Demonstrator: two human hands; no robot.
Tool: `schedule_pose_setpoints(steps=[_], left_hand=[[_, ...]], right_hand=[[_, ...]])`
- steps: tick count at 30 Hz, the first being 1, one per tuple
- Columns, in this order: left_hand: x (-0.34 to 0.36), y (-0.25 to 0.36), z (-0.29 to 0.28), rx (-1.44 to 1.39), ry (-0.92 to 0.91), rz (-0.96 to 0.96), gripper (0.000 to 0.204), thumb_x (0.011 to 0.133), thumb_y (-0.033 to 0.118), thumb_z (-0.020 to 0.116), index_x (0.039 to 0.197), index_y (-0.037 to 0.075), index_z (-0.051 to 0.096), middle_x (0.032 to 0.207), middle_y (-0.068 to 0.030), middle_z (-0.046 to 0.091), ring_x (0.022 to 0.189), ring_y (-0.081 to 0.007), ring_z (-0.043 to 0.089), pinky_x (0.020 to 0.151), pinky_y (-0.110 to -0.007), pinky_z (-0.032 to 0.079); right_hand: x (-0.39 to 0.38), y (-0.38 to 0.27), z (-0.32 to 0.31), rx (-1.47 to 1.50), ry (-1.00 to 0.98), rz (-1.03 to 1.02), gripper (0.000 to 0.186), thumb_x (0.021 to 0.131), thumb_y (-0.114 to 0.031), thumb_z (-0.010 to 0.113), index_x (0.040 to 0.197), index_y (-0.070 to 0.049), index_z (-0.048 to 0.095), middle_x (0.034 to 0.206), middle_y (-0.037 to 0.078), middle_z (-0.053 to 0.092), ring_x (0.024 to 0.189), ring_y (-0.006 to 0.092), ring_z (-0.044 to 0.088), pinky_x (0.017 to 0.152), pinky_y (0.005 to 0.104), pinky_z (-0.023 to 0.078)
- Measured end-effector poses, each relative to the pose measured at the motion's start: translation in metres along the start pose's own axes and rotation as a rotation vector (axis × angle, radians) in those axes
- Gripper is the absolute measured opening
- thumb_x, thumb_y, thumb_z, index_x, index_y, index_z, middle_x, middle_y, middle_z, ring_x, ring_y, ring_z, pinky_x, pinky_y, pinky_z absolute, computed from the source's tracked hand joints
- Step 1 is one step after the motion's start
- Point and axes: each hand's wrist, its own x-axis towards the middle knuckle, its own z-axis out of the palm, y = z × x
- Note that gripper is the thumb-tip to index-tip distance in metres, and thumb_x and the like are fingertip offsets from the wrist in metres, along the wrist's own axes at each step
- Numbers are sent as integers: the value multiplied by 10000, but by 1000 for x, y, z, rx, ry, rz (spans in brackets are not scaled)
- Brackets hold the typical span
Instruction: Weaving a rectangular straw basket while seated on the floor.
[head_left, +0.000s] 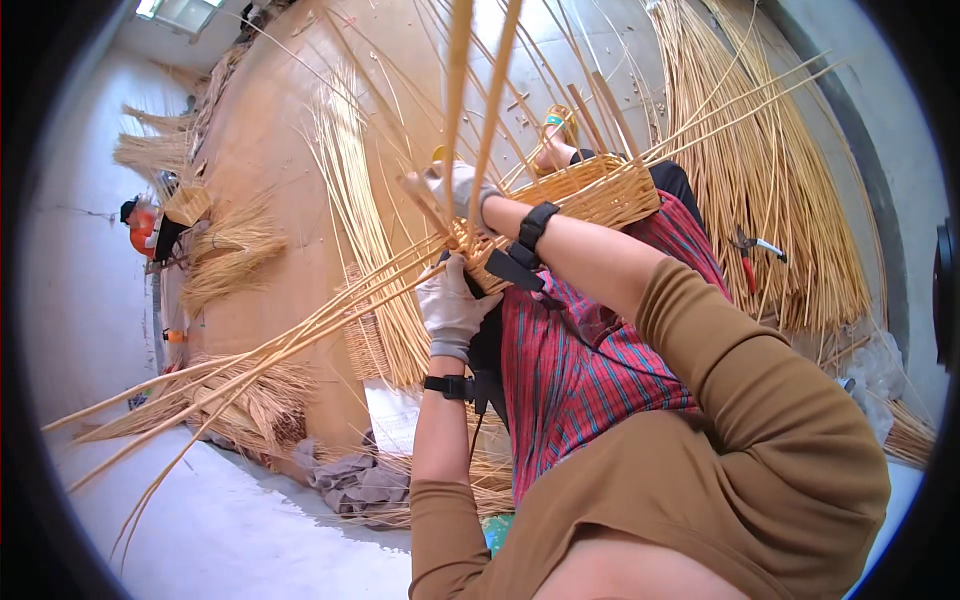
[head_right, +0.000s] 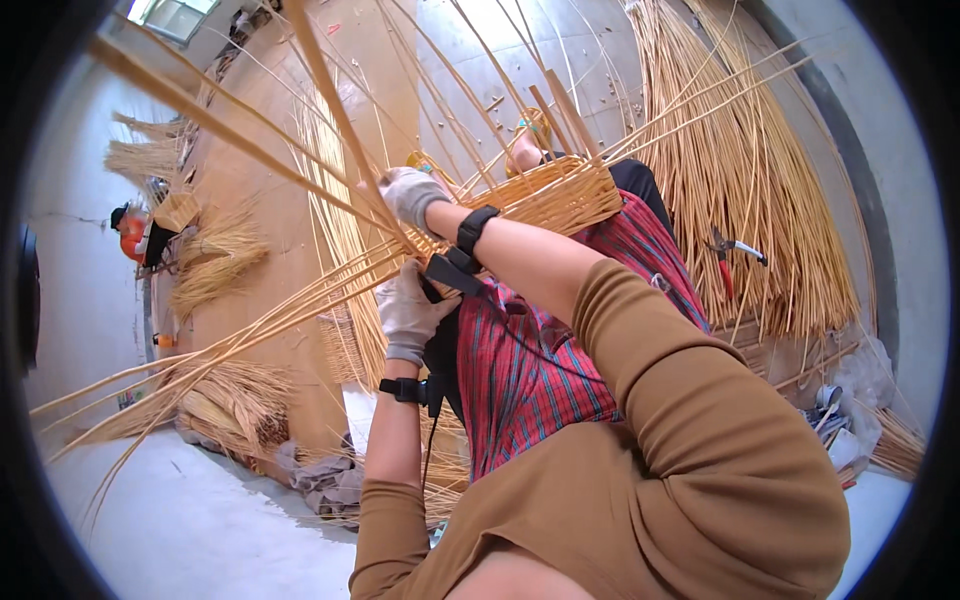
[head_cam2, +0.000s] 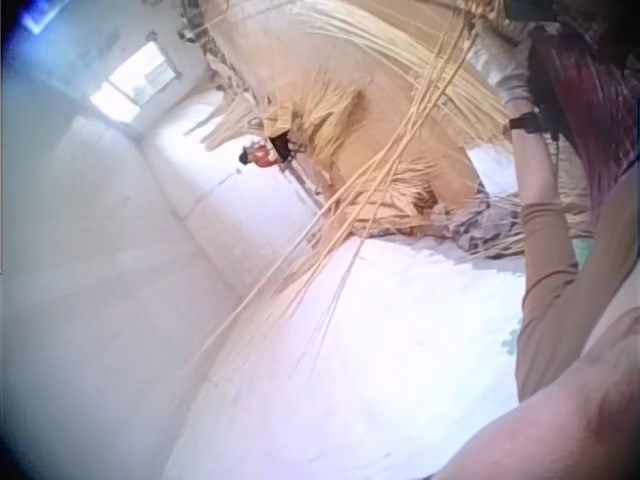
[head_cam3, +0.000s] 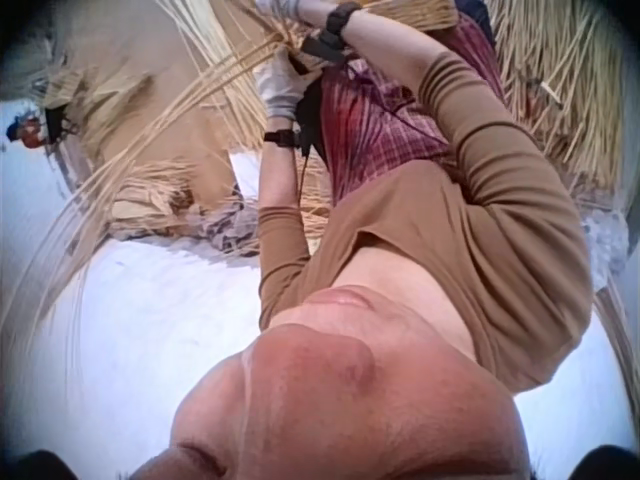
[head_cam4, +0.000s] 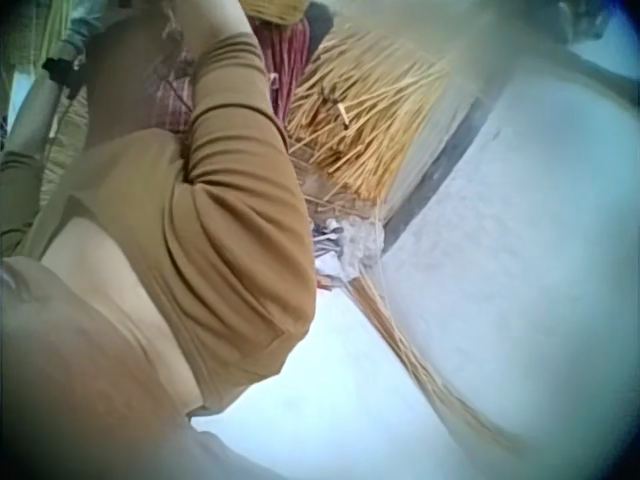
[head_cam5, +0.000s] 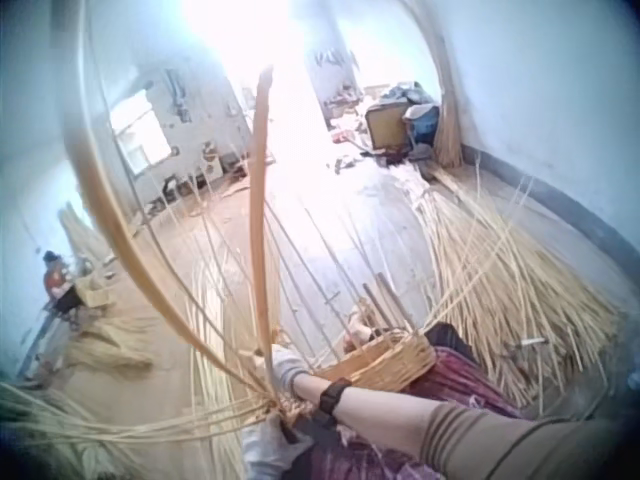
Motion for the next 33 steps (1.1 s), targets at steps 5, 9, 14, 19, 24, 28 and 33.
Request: schedule_pose_setpoints(steps=[5, 9, 14, 19, 24, 28, 33], left_hand=[[-2, 1, 1, 35, 17, 31, 829, 568, 457, 933, 1204, 159, 491, 1159, -127, 669, 1077, -375, 620, 934, -523, 441], [-1, 1, 0, 122, 71, 76, 850, 562, 465, 943, 1201, 165, 469, 999, -133, 694, 878, -356, 688, 763, -461, 507], [3, -5, -7, 184, 141, 212, 892, 537, 536, 933, 1189, 126, 482, 908, -121, 701, 882, -346, 679, 837, -461, 499], [-12, 22, -20, -35, 102, 12, 779, 598, 474, 921, 1179, 112, 551, 880, -102, 699, 869, -303, 671, 918, -440, 464], [7, 77, 1, 10, 307, -45, 601, 977, 492, 600, 1399, 91, 446, 952, -179, 715, 769, -318, 737, 622, -410, 576], [62, 65, 18, -1071, -222, -548, 581, 1035, 509, 483, 1390, 64, 368, 888, -173, 683, 557, -264, 699, 431, -348, 554], [71, 50, 29, -1139, -272, -478, 283, 1017, 278, 612, 1121, 89, 429, 824, -108, 613, 506, -196, 638, 384, -323, 494]], right_hand=[[-2, -23, -13, 318, 101, -343, 453, 996, -431, 557, 1202, -46, 676, 1208, 191, 690, 1082, 305, 677, 942, 376, 509], [-41, -29, -49, 405, 135, -547, 195, 994, -208, 562, 1101, -74, 654, 1021, 103, 660, 895, 233, 656, 856, 337, 517], [-92, 56, -115, 919, 100, 30, 225, 1059, -284, 521, 1051, -79, 614, 722, 27, 521, 633, 143, 576, 704, 371, 559], [-91, 112, -118, 1272, 72, 47, 385, 1067, -408, 490, 1027, -42, 606, 702, 0, 525, 649, 154, 597, 741, 393, 592], [-97, 105, -127, 1058, 59, 125, 335, 1061, -370, 520, 1111, -56, 623, 879, 34, 681, 832, 192, 709, 802, 368, 597], [-102, 114, -148, 822, 120, 184, 152, 1012, -206, 635, 1119, -99, 625, 1003, 46, 718, 925, 178, 713, 785, 330, 602], [-83, 127, -151, 771, 242, 70, 254, 892, -66, 769, 1097, -91, 621, 952, 41, 696, 825, 146, 692, 717, 273, 607]])
